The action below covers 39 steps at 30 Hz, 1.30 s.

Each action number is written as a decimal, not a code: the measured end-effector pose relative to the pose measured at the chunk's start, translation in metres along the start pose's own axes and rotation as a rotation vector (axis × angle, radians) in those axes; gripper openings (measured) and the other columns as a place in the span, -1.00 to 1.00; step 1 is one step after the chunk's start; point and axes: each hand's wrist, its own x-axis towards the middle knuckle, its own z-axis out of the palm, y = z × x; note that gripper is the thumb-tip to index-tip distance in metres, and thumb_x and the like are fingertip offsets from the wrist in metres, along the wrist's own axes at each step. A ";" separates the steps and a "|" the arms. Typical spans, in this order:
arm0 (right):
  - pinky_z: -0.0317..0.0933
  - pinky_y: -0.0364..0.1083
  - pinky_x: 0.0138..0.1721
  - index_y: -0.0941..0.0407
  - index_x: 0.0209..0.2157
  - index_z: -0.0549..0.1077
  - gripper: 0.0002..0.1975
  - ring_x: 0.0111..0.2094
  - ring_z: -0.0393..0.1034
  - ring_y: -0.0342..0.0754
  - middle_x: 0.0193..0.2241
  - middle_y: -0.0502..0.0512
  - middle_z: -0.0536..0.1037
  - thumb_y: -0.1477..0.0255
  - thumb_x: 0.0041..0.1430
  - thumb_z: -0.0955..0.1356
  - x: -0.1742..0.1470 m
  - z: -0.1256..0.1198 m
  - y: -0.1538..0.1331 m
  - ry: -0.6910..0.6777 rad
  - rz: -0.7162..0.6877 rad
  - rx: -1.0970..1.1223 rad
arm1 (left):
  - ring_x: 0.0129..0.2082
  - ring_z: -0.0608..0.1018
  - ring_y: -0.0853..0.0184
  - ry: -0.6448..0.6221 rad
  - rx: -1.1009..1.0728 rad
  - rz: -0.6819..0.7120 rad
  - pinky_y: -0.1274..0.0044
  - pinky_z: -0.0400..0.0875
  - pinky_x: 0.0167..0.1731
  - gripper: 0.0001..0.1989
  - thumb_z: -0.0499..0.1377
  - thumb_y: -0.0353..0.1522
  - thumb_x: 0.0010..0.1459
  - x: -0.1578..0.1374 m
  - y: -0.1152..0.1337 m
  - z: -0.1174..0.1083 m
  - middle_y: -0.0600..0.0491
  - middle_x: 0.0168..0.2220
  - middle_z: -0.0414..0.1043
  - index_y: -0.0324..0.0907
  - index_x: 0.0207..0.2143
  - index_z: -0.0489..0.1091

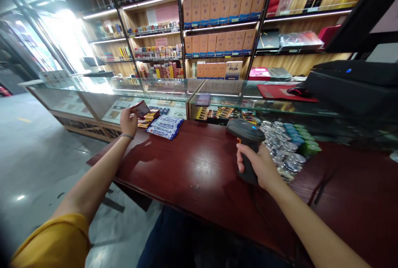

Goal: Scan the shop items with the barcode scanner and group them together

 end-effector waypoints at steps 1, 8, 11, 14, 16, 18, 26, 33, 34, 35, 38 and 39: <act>0.11 -0.16 -0.69 0.08 -0.36 0.37 -0.78 -0.74 0.24 -0.15 -0.67 -0.09 0.38 0.26 0.14 0.43 0.000 0.000 -0.001 0.003 -0.003 0.001 | -0.08 0.48 0.21 0.020 -0.090 -0.036 0.36 0.42 -0.01 -0.87 0.15 -0.30 0.21 0.000 0.010 0.006 -0.04 -0.20 0.42 -0.17 -0.24 0.36; 0.13 -0.17 -0.69 0.09 -0.39 0.38 -0.77 -0.74 0.24 -0.16 -0.68 -0.10 0.38 0.24 0.15 0.42 0.000 -0.002 -0.003 0.009 -0.065 0.000 | -0.25 0.58 0.38 -0.067 -1.017 -0.312 0.50 0.55 -0.20 -0.53 0.36 -0.27 0.00 -0.021 0.113 0.064 0.09 -0.22 0.47 -0.10 -0.08 0.26; 0.11 -0.18 -0.71 0.09 -0.39 0.37 -0.77 -0.75 0.24 -0.17 -0.69 -0.11 0.38 0.24 0.13 0.42 0.001 -0.003 -0.001 0.035 -0.070 0.003 | -0.30 0.60 0.40 -0.150 -1.242 -0.479 0.49 0.56 -0.20 -0.56 0.40 -0.31 -0.06 -0.040 0.161 0.087 0.10 -0.27 0.48 -0.12 -0.16 0.29; 0.09 -0.19 -0.72 0.08 -0.38 0.36 -0.75 -0.76 0.23 -0.18 -0.69 -0.13 0.37 0.23 0.10 0.44 0.002 -0.003 0.000 0.053 -0.084 0.003 | -0.29 0.61 0.41 -0.239 -1.415 -0.623 0.45 0.57 -0.13 -0.63 0.39 -0.34 -0.01 -0.060 0.199 0.107 0.09 -0.26 0.50 -0.14 -0.23 0.28; 0.10 -0.19 -0.73 0.08 -0.36 0.35 -0.74 -0.76 0.23 -0.17 -0.69 -0.14 0.37 0.23 0.09 0.44 0.002 -0.004 0.000 0.054 -0.083 -0.001 | -0.27 0.62 0.40 -0.260 -1.485 -0.715 0.42 0.56 -0.09 -0.67 0.37 -0.38 0.04 -0.072 0.216 0.120 0.08 -0.25 0.51 -0.15 -0.25 0.25; 0.10 -0.19 -0.73 0.07 -0.36 0.34 -0.74 -0.76 0.23 -0.17 -0.69 -0.15 0.38 0.23 0.09 0.44 0.003 -0.005 0.001 0.052 -0.074 -0.013 | -0.27 0.63 0.40 -0.272 -1.514 -0.787 0.39 0.55 -0.05 -0.69 0.34 -0.41 0.08 -0.082 0.229 0.130 0.08 -0.25 0.51 -0.15 -0.26 0.23; 0.12 -0.20 -0.74 0.07 -0.42 0.31 -0.70 -0.77 0.24 -0.18 -0.69 -0.14 0.39 0.18 0.08 0.44 0.005 -0.004 0.007 0.026 -0.037 -0.045 | -0.27 0.62 0.44 -0.300 -1.543 -0.859 0.40 0.54 -0.03 -0.73 0.31 -0.46 0.11 -0.098 0.235 0.141 0.11 -0.23 0.49 -0.14 -0.23 0.25; 0.13 -0.21 -0.73 0.09 -0.36 0.34 -0.72 -0.77 0.25 -0.18 -0.71 -0.15 0.38 0.20 0.10 0.42 0.003 0.000 0.007 0.024 -0.025 -0.108 | -0.06 0.60 0.36 -0.319 -1.540 -0.833 0.37 0.51 0.05 -0.77 0.28 -0.45 0.14 -0.098 0.234 0.137 0.04 -0.06 0.50 -0.10 -0.20 0.29; 0.13 -0.21 -0.73 0.09 -0.36 0.34 -0.72 -0.77 0.25 -0.18 -0.71 -0.15 0.38 0.19 0.09 0.42 0.002 0.000 0.007 0.029 -0.028 -0.110 | -0.04 0.59 0.35 -0.321 -1.539 -0.834 0.36 0.50 0.06 -0.76 0.29 -0.44 0.14 -0.098 0.233 0.138 0.04 -0.04 0.49 -0.10 -0.21 0.29; 0.14 -0.21 -0.73 0.09 -0.35 0.34 -0.71 -0.77 0.25 -0.18 -0.70 -0.15 0.38 0.19 0.09 0.42 0.002 0.000 0.006 0.031 -0.031 -0.102 | -0.04 0.59 0.35 -0.320 -1.536 -0.836 0.35 0.50 0.06 -0.75 0.30 -0.44 0.13 -0.099 0.233 0.138 0.03 -0.03 0.49 -0.10 -0.21 0.29; 0.13 -0.21 -0.73 0.08 -0.31 0.33 -0.69 -0.77 0.24 -0.18 -0.70 -0.17 0.38 0.19 0.07 0.43 0.002 0.001 0.003 0.029 -0.028 -0.068 | -0.04 0.60 0.34 -0.320 -1.527 -0.827 0.35 0.50 0.07 -0.72 0.33 -0.41 0.10 -0.100 0.231 0.140 0.04 -0.03 0.48 -0.09 -0.22 0.29; 0.13 -0.21 -0.73 0.08 -0.30 0.32 -0.69 -0.77 0.25 -0.18 -0.70 -0.17 0.39 0.19 0.07 0.44 0.001 0.000 0.002 0.028 -0.029 -0.059 | -0.05 0.60 0.35 -0.322 -1.524 -0.824 0.35 0.50 0.07 -0.71 0.34 -0.40 0.09 -0.100 0.230 0.140 0.05 -0.04 0.48 -0.09 -0.22 0.28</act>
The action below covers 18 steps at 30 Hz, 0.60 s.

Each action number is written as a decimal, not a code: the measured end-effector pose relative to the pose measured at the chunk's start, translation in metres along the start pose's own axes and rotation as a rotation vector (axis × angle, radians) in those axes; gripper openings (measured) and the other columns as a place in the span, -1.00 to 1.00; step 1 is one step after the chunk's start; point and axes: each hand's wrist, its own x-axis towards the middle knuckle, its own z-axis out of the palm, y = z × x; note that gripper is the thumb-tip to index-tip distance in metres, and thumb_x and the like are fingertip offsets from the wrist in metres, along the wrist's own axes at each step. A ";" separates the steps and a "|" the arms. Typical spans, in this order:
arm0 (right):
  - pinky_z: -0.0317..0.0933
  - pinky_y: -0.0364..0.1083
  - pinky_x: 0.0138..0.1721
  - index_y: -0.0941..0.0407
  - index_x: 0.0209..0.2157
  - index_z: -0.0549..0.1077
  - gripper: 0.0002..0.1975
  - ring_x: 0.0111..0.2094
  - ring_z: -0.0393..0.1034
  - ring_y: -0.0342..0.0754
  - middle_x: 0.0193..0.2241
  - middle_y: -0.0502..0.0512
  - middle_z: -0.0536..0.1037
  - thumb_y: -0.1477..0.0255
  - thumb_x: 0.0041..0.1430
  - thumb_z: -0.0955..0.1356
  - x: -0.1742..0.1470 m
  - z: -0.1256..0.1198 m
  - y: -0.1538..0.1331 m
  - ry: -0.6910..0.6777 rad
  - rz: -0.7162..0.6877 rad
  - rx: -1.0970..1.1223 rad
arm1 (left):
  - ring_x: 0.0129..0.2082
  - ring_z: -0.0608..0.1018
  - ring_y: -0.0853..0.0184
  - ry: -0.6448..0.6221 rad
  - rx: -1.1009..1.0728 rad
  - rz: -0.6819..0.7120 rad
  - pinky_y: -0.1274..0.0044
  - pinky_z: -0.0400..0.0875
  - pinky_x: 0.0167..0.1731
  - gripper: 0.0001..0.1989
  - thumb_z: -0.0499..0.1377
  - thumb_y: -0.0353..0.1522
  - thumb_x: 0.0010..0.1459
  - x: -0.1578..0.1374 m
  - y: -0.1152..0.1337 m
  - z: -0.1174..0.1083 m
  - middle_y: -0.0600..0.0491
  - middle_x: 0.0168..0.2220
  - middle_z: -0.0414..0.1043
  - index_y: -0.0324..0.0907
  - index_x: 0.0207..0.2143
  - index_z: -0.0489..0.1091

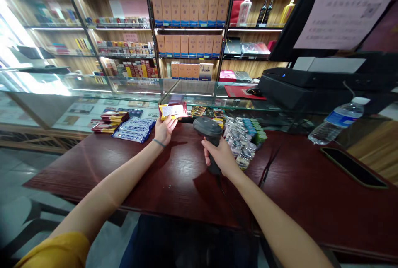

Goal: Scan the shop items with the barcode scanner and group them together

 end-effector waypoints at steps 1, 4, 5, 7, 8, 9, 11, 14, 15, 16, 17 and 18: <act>0.13 -0.21 -0.73 0.08 -0.29 0.32 -0.69 -0.77 0.25 -0.18 -0.69 -0.17 0.39 0.20 0.08 0.44 0.000 -0.001 -0.001 0.000 -0.002 0.006 | -0.07 0.60 0.35 0.001 0.002 0.001 0.35 0.50 0.06 -0.71 0.34 -0.40 0.09 0.000 0.000 -0.001 0.05 -0.06 0.49 -0.09 -0.22 0.28; 0.14 -0.21 -0.73 0.09 -0.26 0.33 -0.68 -0.76 0.25 -0.18 -0.69 -0.18 0.39 0.20 0.09 0.43 0.000 -0.003 -0.003 0.004 -0.004 0.022 | -0.19 0.62 0.40 0.013 -0.004 0.001 0.37 0.53 0.01 -0.70 0.34 -0.40 0.09 0.001 -0.001 -0.001 0.08 -0.16 0.50 -0.11 -0.22 0.26; 0.13 -0.21 -0.73 0.09 -0.25 0.33 -0.68 -0.76 0.25 -0.18 -0.69 -0.18 0.39 0.21 0.08 0.43 0.000 -0.003 -0.003 0.003 -0.001 0.028 | -0.23 0.62 0.42 0.021 -0.009 0.000 0.38 0.54 -0.01 -0.71 0.33 -0.41 0.09 0.001 -0.001 -0.001 0.09 -0.19 0.50 -0.12 -0.23 0.26; 0.13 -0.21 -0.74 0.09 -0.25 0.33 -0.68 -0.77 0.24 -0.19 -0.69 -0.18 0.39 0.21 0.08 0.43 0.001 -0.004 -0.003 -0.007 0.000 0.038 | -0.27 0.61 0.44 0.035 -0.018 -0.002 0.41 0.54 -0.04 -0.71 0.32 -0.43 0.09 0.000 0.000 0.000 0.11 -0.22 0.49 -0.13 -0.23 0.25; 0.13 -0.21 -0.74 0.09 -0.26 0.33 -0.69 -0.77 0.24 -0.19 -0.69 -0.17 0.39 0.21 0.09 0.43 0.001 -0.004 -0.003 -0.014 -0.002 0.041 | -0.27 0.61 0.45 0.039 -0.019 -0.003 0.42 0.54 -0.05 -0.71 0.32 -0.43 0.09 -0.001 0.000 0.000 0.11 -0.22 0.49 -0.13 -0.24 0.25; 0.13 -0.21 -0.74 0.09 -0.26 0.33 -0.69 -0.77 0.24 -0.19 -0.69 -0.17 0.39 0.22 0.09 0.43 0.000 -0.005 -0.004 -0.015 -0.006 0.044 | -0.27 0.61 0.45 0.038 -0.015 0.000 0.43 0.54 -0.05 -0.71 0.32 -0.43 0.08 -0.001 0.001 0.000 0.12 -0.23 0.49 -0.13 -0.24 0.25; 0.14 -0.21 -0.73 0.09 -0.25 0.34 -0.71 -0.76 0.23 -0.19 -0.69 -0.17 0.39 0.24 0.10 0.43 0.000 -0.005 -0.006 0.001 -0.016 0.055 | -0.26 0.60 0.45 0.023 0.008 0.018 0.44 0.54 -0.06 -0.69 0.33 -0.41 0.07 -0.002 0.001 0.001 0.12 -0.22 0.48 -0.12 -0.24 0.24; 0.14 -0.21 -0.73 0.09 -0.32 0.34 -0.76 -0.76 0.23 -0.19 -0.69 -0.16 0.38 0.27 0.11 0.43 0.000 -0.007 -0.009 0.046 -0.047 0.083 | -0.27 0.59 0.42 0.016 0.098 0.090 0.46 0.55 -0.14 -0.66 0.35 -0.36 0.03 0.000 0.002 0.002 0.12 -0.25 0.46 -0.11 -0.24 0.24; 0.13 -0.20 -0.74 0.09 -0.36 0.34 -0.77 -0.76 0.23 -0.19 -0.70 -0.15 0.37 0.28 0.11 0.43 0.001 -0.009 -0.011 0.057 -0.062 0.093 | -0.29 0.58 0.41 0.015 0.151 0.127 0.48 0.54 -0.19 -0.67 0.35 -0.34 0.03 0.002 0.002 0.002 0.12 -0.27 0.46 -0.11 -0.24 0.24; 0.13 -0.20 -0.74 0.09 -0.39 0.33 -0.78 -0.76 0.24 -0.19 -0.70 -0.14 0.37 0.28 0.12 0.42 0.002 -0.010 -0.012 0.066 -0.075 0.101 | -0.31 0.57 0.40 0.010 0.220 0.173 0.51 0.53 -0.23 -0.68 0.34 -0.34 0.04 0.004 0.002 0.003 0.12 -0.29 0.46 -0.11 -0.25 0.25; 0.13 -0.20 -0.74 0.09 -0.42 0.33 -0.77 -0.76 0.24 -0.19 -0.70 -0.13 0.37 0.29 0.12 0.42 0.002 -0.012 -0.013 0.073 -0.087 0.109 | -0.32 0.56 0.40 -0.005 0.306 0.231 0.53 0.51 -0.26 -0.71 0.33 -0.34 0.05 0.006 0.002 0.005 0.11 -0.31 0.46 -0.12 -0.25 0.27; 0.13 -0.20 -0.74 0.09 -0.43 0.32 -0.78 -0.76 0.24 -0.19 -0.70 -0.13 0.37 0.29 0.13 0.41 0.003 -0.015 -0.014 0.080 -0.098 0.115 | -0.33 0.55 0.40 -0.029 0.409 0.301 0.54 0.48 -0.27 -0.75 0.31 -0.35 0.07 0.008 0.002 0.007 0.11 -0.32 0.46 -0.13 -0.25 0.29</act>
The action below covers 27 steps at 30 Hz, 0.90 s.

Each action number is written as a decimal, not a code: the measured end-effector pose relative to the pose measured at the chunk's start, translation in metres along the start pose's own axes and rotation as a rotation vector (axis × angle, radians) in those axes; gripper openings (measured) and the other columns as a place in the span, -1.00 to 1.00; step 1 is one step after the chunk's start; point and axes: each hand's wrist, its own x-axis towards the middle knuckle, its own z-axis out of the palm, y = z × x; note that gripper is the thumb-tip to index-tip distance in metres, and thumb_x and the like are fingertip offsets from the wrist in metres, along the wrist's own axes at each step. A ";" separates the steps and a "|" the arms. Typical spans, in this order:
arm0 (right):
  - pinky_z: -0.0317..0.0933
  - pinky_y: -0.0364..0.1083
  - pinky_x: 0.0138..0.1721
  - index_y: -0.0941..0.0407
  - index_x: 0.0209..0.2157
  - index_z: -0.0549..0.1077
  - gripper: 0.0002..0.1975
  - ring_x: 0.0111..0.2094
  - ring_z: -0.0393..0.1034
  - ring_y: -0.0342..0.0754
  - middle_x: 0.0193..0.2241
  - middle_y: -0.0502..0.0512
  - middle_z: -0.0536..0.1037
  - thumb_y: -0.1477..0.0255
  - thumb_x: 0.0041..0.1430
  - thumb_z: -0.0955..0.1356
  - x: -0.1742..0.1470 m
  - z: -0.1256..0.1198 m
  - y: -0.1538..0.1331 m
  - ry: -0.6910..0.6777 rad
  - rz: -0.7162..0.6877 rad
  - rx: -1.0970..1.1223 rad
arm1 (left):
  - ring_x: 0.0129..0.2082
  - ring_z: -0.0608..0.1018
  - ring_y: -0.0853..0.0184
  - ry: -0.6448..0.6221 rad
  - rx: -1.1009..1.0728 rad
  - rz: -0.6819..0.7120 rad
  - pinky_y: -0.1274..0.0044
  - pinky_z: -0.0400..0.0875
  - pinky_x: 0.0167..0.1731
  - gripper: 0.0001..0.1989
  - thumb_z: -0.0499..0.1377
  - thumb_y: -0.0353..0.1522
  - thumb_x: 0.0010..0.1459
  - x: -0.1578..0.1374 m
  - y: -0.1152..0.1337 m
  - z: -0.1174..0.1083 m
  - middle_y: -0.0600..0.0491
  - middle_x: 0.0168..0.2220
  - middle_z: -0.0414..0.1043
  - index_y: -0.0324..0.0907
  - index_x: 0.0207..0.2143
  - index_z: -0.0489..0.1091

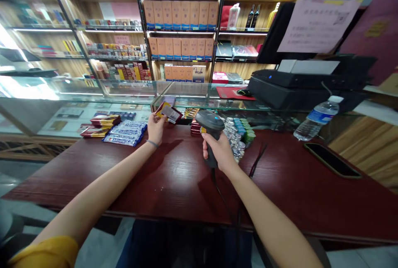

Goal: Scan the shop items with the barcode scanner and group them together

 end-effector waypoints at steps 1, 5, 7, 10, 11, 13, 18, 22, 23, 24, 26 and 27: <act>0.12 -0.20 -0.74 0.09 -0.43 0.33 -0.78 -0.76 0.24 -0.19 -0.70 -0.12 0.37 0.30 0.13 0.41 0.001 -0.002 -0.001 0.008 -0.009 0.006 | -0.31 0.54 0.39 -0.030 0.110 0.084 0.55 0.46 -0.25 -0.80 0.29 -0.36 0.09 0.002 0.001 0.003 0.10 -0.32 0.47 -0.13 -0.26 0.33; 0.12 -0.21 -0.75 0.08 -0.36 0.35 -0.83 -0.77 0.24 -0.18 -0.70 -0.15 0.37 0.32 0.13 0.40 0.004 -0.007 -0.006 0.056 -0.036 0.030 | -0.21 0.50 0.33 -0.171 0.530 0.453 0.53 0.42 -0.19 -0.91 0.19 -0.40 0.19 0.006 0.004 0.020 0.04 -0.26 0.45 -0.14 -0.22 0.45; 0.12 -0.21 -0.76 0.08 -0.32 0.35 -0.83 -0.77 0.23 -0.19 -0.69 -0.16 0.38 0.32 0.13 0.40 0.005 -0.009 -0.007 0.078 -0.050 0.048 | -0.19 0.48 0.31 -0.284 0.694 0.615 0.51 0.39 -0.16 -0.85 0.15 -0.42 0.24 0.006 0.003 0.031 0.02 -0.25 0.44 -0.14 -0.17 0.48; 0.13 -0.21 -0.76 0.08 -0.32 0.34 -0.81 -0.77 0.23 -0.19 -0.69 -0.16 0.38 0.31 0.13 0.41 0.007 -0.014 -0.008 0.098 -0.070 0.072 | -0.21 0.47 0.30 -0.456 0.937 0.772 0.50 0.35 -0.20 -0.78 0.09 -0.39 0.31 0.004 0.000 0.049 0.00 -0.25 0.42 -0.09 -0.09 0.49; 0.13 -0.21 -0.77 0.08 -0.32 0.33 -0.80 -0.78 0.22 -0.19 -0.70 -0.16 0.38 0.30 0.13 0.41 0.007 -0.016 -0.008 0.108 -0.077 0.078 | -0.22 0.47 0.29 -0.503 1.015 0.799 0.50 0.34 -0.23 -0.77 0.07 -0.37 0.33 0.002 -0.002 0.055 -0.01 -0.25 0.41 -0.07 -0.06 0.49; 0.13 -0.21 -0.77 0.07 -0.32 0.32 -0.79 -0.78 0.23 -0.18 -0.70 -0.16 0.38 0.30 0.12 0.42 0.009 -0.019 -0.010 0.129 -0.087 0.089 | -0.23 0.46 0.28 -0.588 1.142 0.842 0.49 0.32 -0.26 -0.74 0.04 -0.34 0.36 0.000 -0.007 0.066 -0.02 -0.24 0.41 -0.04 -0.03 0.49; 0.14 -0.20 -0.78 0.07 -0.36 0.32 -0.77 -0.79 0.22 -0.18 -0.70 -0.15 0.38 0.29 0.07 0.43 0.010 -0.023 -0.017 0.180 -0.076 0.112 | -0.17 0.48 0.22 -0.754 1.298 0.925 0.45 0.31 -0.27 -0.72 0.02 -0.34 0.36 -0.007 -0.017 0.089 -0.06 -0.19 0.43 -0.05 -0.01 0.48; 0.15 -0.20 -0.77 0.08 -0.40 0.31 -0.76 -0.78 0.22 -0.19 -0.71 -0.15 0.36 0.28 0.05 0.43 0.009 -0.022 -0.022 0.182 -0.069 0.112 | -0.19 0.51 0.23 -0.807 1.330 0.880 0.45 0.32 -0.27 -0.72 0.02 -0.36 0.35 -0.013 -0.022 0.106 -0.07 -0.18 0.43 -0.08 -0.02 0.48; 0.15 -0.21 -0.77 0.08 -0.40 0.31 -0.76 -0.78 0.22 -0.19 -0.71 -0.15 0.35 0.28 0.05 0.43 0.009 -0.022 -0.022 0.183 -0.066 0.113 | -0.19 0.51 0.23 -0.818 1.334 0.866 0.45 0.32 -0.27 -0.72 0.02 -0.37 0.35 -0.014 -0.023 0.110 -0.08 -0.19 0.43 -0.08 -0.03 0.49; 0.14 -0.21 -0.77 0.08 -0.39 0.31 -0.76 -0.79 0.22 -0.19 -0.72 -0.16 0.35 0.28 0.05 0.43 0.009 -0.023 -0.022 0.184 -0.064 0.114 | -0.19 0.52 0.23 -0.826 1.339 0.850 0.46 0.32 -0.27 -0.72 0.03 -0.38 0.35 -0.016 -0.024 0.114 -0.07 -0.18 0.43 -0.09 -0.03 0.49; 0.15 -0.21 -0.77 0.08 -0.37 0.32 -0.76 -0.79 0.22 -0.18 -0.71 -0.16 0.35 0.28 0.05 0.43 0.009 -0.023 -0.021 0.183 -0.064 0.118 | -0.20 0.52 0.24 -0.840 1.349 0.813 0.47 0.33 -0.29 -0.72 0.04 -0.38 0.34 -0.019 -0.026 0.119 -0.07 -0.18 0.43 -0.08 -0.02 0.49; 0.15 -0.20 -0.77 0.08 -0.36 0.32 -0.76 -0.79 0.22 -0.18 -0.71 -0.16 0.36 0.28 0.06 0.43 0.009 -0.023 -0.021 0.181 -0.064 0.119 | -0.19 0.53 0.25 -0.850 1.352 0.795 0.48 0.33 -0.29 -0.72 0.05 -0.38 0.34 -0.020 -0.026 0.121 -0.06 -0.17 0.43 -0.06 0.00 0.48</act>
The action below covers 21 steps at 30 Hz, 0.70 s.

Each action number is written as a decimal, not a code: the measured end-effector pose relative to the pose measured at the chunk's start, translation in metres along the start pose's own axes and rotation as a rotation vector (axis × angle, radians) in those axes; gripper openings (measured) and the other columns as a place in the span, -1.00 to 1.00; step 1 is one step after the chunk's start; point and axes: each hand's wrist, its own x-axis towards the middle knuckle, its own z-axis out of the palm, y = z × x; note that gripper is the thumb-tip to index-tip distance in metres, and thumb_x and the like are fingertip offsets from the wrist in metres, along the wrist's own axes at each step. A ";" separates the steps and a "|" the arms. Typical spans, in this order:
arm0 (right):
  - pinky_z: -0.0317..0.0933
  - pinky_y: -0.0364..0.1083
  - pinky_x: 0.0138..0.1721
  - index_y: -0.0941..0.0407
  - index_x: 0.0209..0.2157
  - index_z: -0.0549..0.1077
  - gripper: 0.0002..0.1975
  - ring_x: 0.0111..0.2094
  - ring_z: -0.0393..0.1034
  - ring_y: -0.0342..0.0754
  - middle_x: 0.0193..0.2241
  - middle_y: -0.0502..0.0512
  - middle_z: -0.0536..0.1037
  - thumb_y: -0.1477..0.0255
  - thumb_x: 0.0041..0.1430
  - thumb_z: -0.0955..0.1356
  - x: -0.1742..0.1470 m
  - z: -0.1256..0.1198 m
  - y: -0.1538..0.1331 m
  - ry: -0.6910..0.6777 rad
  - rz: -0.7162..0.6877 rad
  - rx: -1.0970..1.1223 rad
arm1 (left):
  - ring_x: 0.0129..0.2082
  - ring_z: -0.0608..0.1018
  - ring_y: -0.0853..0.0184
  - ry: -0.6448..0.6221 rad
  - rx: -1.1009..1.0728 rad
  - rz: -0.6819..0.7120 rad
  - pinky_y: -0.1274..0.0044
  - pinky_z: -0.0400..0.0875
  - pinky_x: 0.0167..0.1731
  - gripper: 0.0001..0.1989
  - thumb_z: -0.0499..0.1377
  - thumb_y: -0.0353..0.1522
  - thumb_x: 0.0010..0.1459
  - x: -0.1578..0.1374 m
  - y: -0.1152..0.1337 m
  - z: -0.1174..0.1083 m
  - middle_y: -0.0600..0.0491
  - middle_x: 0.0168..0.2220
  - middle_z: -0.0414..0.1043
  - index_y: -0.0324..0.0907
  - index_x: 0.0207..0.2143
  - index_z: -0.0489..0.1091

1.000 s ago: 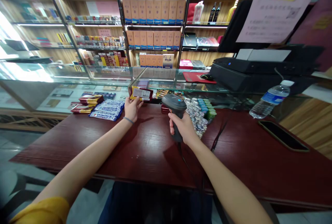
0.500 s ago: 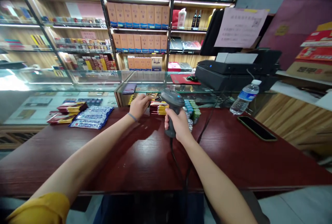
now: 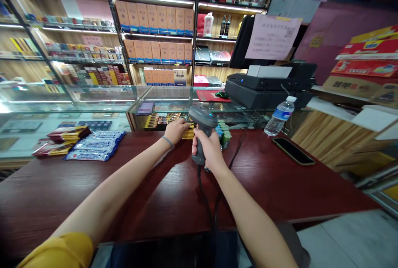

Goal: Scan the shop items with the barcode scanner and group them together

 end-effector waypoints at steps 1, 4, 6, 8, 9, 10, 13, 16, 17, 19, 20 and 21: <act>0.15 -0.20 -0.77 0.08 -0.35 0.32 -0.76 -0.79 0.22 -0.18 -0.71 -0.16 0.36 0.29 0.06 0.43 0.000 0.000 0.000 -0.001 0.000 0.000 | -0.18 0.53 0.26 -0.013 -0.009 -0.002 0.49 0.33 -0.28 -0.70 0.05 -0.38 0.34 0.000 0.002 0.001 -0.05 -0.15 0.44 -0.05 0.03 0.47; 0.16 -0.20 -0.77 0.08 -0.34 0.33 -0.78 -0.79 0.21 -0.18 -0.71 -0.16 0.37 0.29 0.07 0.42 0.000 0.000 0.001 0.000 -0.004 -0.006 | -0.14 0.52 0.26 -0.035 -0.025 0.000 0.48 0.36 -0.20 -0.65 0.05 -0.37 0.34 0.000 0.004 0.005 -0.04 -0.11 0.46 -0.02 0.12 0.42; 0.16 -0.19 -0.78 0.08 -0.34 0.33 -0.78 -0.79 0.21 -0.18 -0.70 -0.15 0.37 0.30 0.07 0.42 0.000 0.000 0.001 -0.002 -0.004 -0.006 | -0.12 0.51 0.24 -0.031 -0.028 0.007 0.45 0.37 -0.14 -0.64 0.04 -0.38 0.35 -0.001 0.004 0.008 -0.05 -0.09 0.47 -0.04 0.13 0.41; 0.16 -0.19 -0.77 0.08 -0.33 0.32 -0.78 -0.78 0.22 -0.17 -0.70 -0.15 0.37 0.30 0.07 0.42 0.000 0.000 0.001 -0.003 0.001 0.000 | -0.11 0.51 0.22 -0.019 -0.038 0.016 0.43 0.37 -0.11 -0.64 0.04 -0.40 0.33 -0.002 0.004 0.012 -0.07 -0.08 0.48 -0.07 0.12 0.42; 0.17 -0.19 -0.77 0.08 -0.32 0.32 -0.77 -0.78 0.22 -0.17 -0.70 -0.16 0.37 0.30 0.07 0.42 0.000 0.000 0.001 -0.002 0.003 0.003 | -0.11 0.51 0.22 -0.010 -0.047 0.018 0.42 0.38 -0.10 -0.64 0.05 -0.41 0.32 -0.003 0.003 0.014 -0.08 -0.08 0.48 -0.09 0.12 0.43; 0.17 -0.19 -0.77 0.07 -0.31 0.32 -0.77 -0.78 0.22 -0.17 -0.70 -0.16 0.37 0.30 0.07 0.42 0.001 0.000 0.002 -0.001 0.003 0.003 | -0.10 0.51 0.22 0.002 -0.061 0.017 0.42 0.39 -0.09 -0.64 0.05 -0.42 0.32 -0.003 0.003 0.015 -0.08 -0.09 0.49 -0.11 0.11 0.43; 0.16 -0.19 -0.77 0.07 -0.31 0.31 -0.76 -0.78 0.23 -0.16 -0.70 -0.15 0.38 0.30 0.08 0.42 0.001 -0.001 0.003 -0.002 -0.002 0.001 | -0.08 0.51 0.21 0.063 -0.126 0.018 0.40 0.40 -0.05 -0.64 0.07 -0.43 0.30 -0.007 -0.001 0.016 -0.08 -0.08 0.49 -0.13 0.12 0.41; 0.14 -0.19 -0.78 0.06 -0.30 0.32 -0.74 -0.79 0.22 -0.17 -0.70 -0.16 0.38 0.29 0.06 0.43 0.001 -0.001 0.004 0.001 0.004 0.004 | -0.02 0.50 0.21 0.165 -0.194 0.018 0.39 0.40 0.00 -0.64 0.10 -0.41 0.29 -0.019 -0.011 0.010 -0.07 -0.01 0.48 -0.12 0.12 0.40; 0.14 -0.20 -0.78 0.06 -0.30 0.32 -0.74 -0.79 0.21 -0.17 -0.70 -0.16 0.38 0.28 0.05 0.44 0.001 0.000 0.004 0.000 0.008 0.004 | -0.02 0.50 0.22 0.197 -0.210 0.009 0.39 0.40 0.01 -0.65 0.09 -0.40 0.30 -0.025 -0.016 0.007 -0.07 0.00 0.47 -0.12 0.11 0.40; 0.14 -0.20 -0.78 0.07 -0.31 0.33 -0.74 -0.78 0.21 -0.18 -0.70 -0.16 0.38 0.28 0.04 0.44 0.000 0.001 0.004 -0.007 0.009 -0.004 | -0.04 0.50 0.24 0.240 -0.233 -0.022 0.40 0.40 0.00 -0.68 0.05 -0.38 0.33 -0.039 -0.030 -0.003 -0.06 -0.03 0.49 -0.12 0.09 0.41; 0.14 -0.20 -0.77 0.07 -0.32 0.34 -0.75 -0.78 0.21 -0.18 -0.70 -0.16 0.37 0.28 0.04 0.44 0.000 0.002 0.005 -0.017 0.010 -0.010 | -0.05 0.51 0.25 0.253 -0.239 -0.044 0.41 0.40 0.00 -0.69 0.04 -0.37 0.35 -0.047 -0.039 -0.008 -0.05 -0.06 0.50 -0.12 0.08 0.41; 0.13 -0.21 -0.77 0.08 -0.34 0.34 -0.75 -0.78 0.22 -0.18 -0.70 -0.15 0.37 0.28 0.04 0.44 -0.001 0.003 0.005 -0.028 0.015 -0.019 | -0.05 0.51 0.26 0.261 -0.242 -0.067 0.43 0.40 0.00 -0.70 0.03 -0.37 0.35 -0.056 -0.049 -0.013 -0.04 -0.07 0.50 -0.11 0.07 0.41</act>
